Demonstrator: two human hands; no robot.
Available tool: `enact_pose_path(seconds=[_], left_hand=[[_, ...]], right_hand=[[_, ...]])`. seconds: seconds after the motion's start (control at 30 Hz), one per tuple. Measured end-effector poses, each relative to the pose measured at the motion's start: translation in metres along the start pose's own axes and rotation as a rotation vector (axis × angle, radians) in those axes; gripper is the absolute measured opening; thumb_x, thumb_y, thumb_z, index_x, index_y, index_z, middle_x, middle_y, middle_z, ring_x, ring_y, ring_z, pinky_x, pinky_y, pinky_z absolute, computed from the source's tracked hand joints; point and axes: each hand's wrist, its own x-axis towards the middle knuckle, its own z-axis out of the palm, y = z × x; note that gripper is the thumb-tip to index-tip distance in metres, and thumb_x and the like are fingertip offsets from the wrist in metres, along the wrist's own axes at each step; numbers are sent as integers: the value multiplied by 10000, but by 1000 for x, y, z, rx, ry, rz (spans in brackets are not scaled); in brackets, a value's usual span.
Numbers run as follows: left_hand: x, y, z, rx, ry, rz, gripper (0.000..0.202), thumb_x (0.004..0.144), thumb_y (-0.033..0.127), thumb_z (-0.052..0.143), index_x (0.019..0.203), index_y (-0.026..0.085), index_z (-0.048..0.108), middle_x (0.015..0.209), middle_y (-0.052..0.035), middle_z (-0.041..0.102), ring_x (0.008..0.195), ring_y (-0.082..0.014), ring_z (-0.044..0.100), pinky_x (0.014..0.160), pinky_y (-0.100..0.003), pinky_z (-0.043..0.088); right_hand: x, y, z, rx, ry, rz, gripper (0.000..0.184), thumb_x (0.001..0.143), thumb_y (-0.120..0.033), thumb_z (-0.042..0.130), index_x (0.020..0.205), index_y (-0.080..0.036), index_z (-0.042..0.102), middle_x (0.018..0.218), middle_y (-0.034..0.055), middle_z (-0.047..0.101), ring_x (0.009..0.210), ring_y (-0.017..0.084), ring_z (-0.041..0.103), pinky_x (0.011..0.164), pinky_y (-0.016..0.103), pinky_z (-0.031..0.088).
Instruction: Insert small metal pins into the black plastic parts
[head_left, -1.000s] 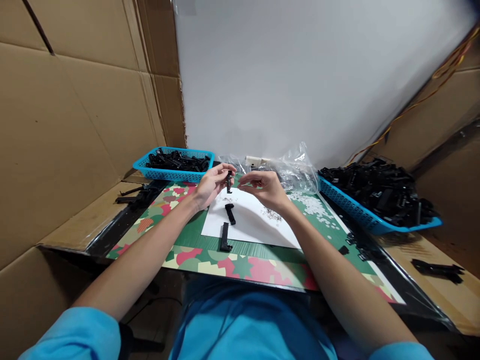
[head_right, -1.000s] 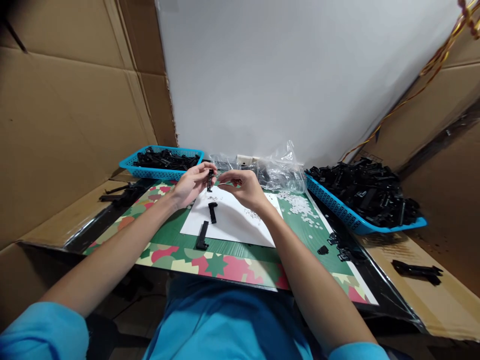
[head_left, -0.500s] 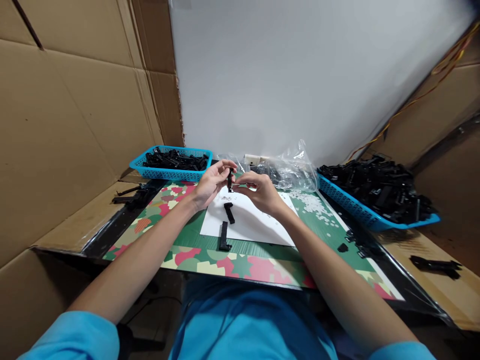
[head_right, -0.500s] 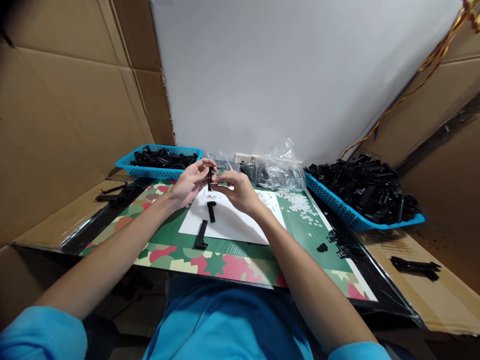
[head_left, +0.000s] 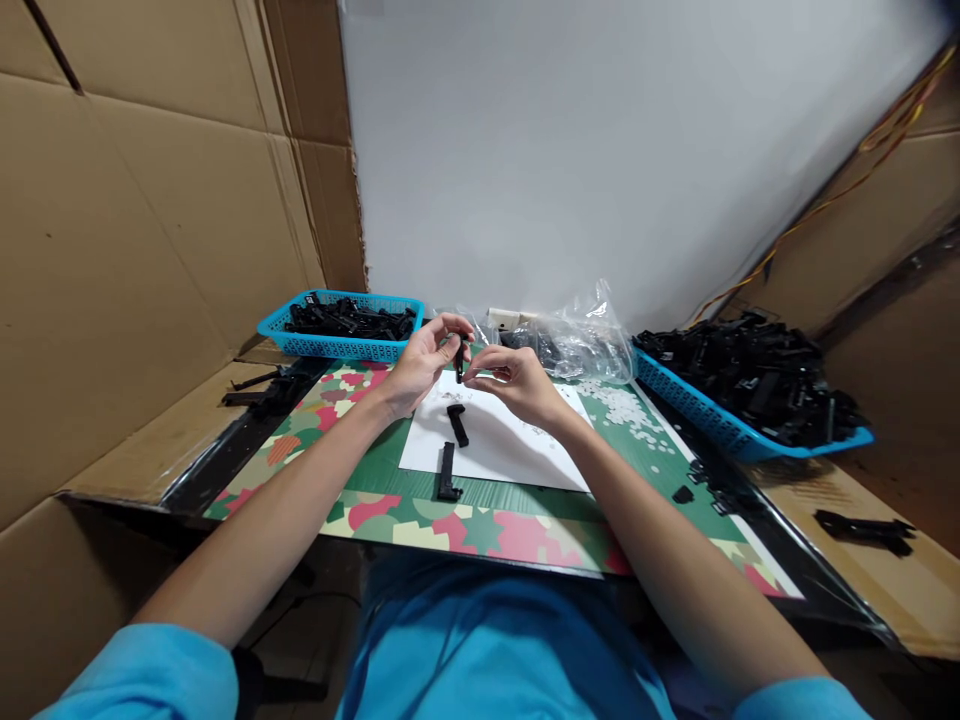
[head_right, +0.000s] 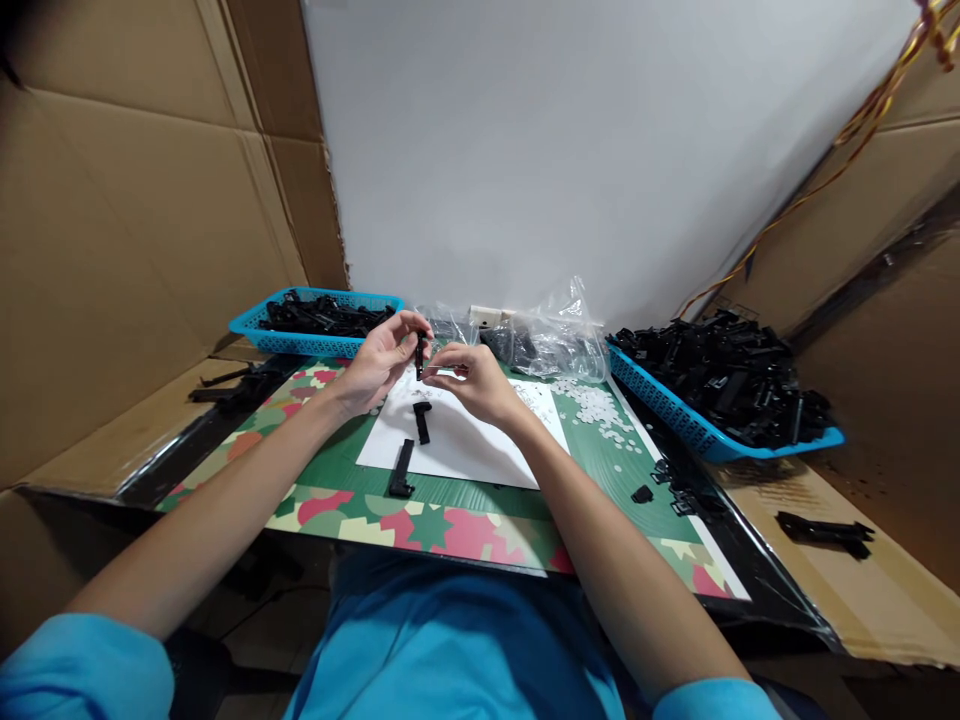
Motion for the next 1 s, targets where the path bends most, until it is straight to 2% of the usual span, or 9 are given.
enact_pose_path(seconds=[0.3, 0.47, 0.8, 1.0], left_hand=[[1, 5, 3, -6, 4, 20, 229, 965, 353, 797, 1097, 208, 680, 1079, -58, 613, 851, -149, 598, 735, -284, 502], [1, 6, 4, -3, 26, 24, 236, 954, 360, 809, 1071, 208, 670, 1056, -53, 609, 838, -148, 597, 728, -287, 500], [-1, 4, 7, -13, 12, 19, 221, 964, 347, 792, 1034, 209, 634, 1083, -53, 595, 821, -140, 598, 739, -280, 525], [-1, 1, 4, -55, -4, 24, 227, 967, 346, 793, 1050, 211, 630, 1097, -47, 591, 846, -139, 611, 745, -271, 542]], right_hand=[[1, 5, -2, 37, 21, 30, 96, 909, -313, 813, 878, -225, 836, 996, 74, 777, 906, 210, 698, 824, 394, 543], [0, 10, -3, 101, 8, 88, 158, 886, -380, 838, 895, -223, 828, 993, 70, 768, 867, 201, 669, 826, 400, 542], [1, 5, 0, 156, -17, 109, 260, 844, -456, 881, 870, -202, 829, 954, 72, 756, 875, 210, 665, 816, 382, 529], [-3, 3, 3, 184, -6, 176, 342, 813, -540, 892, 920, -219, 846, 823, 61, 723, 759, 204, 623, 667, 355, 506]])
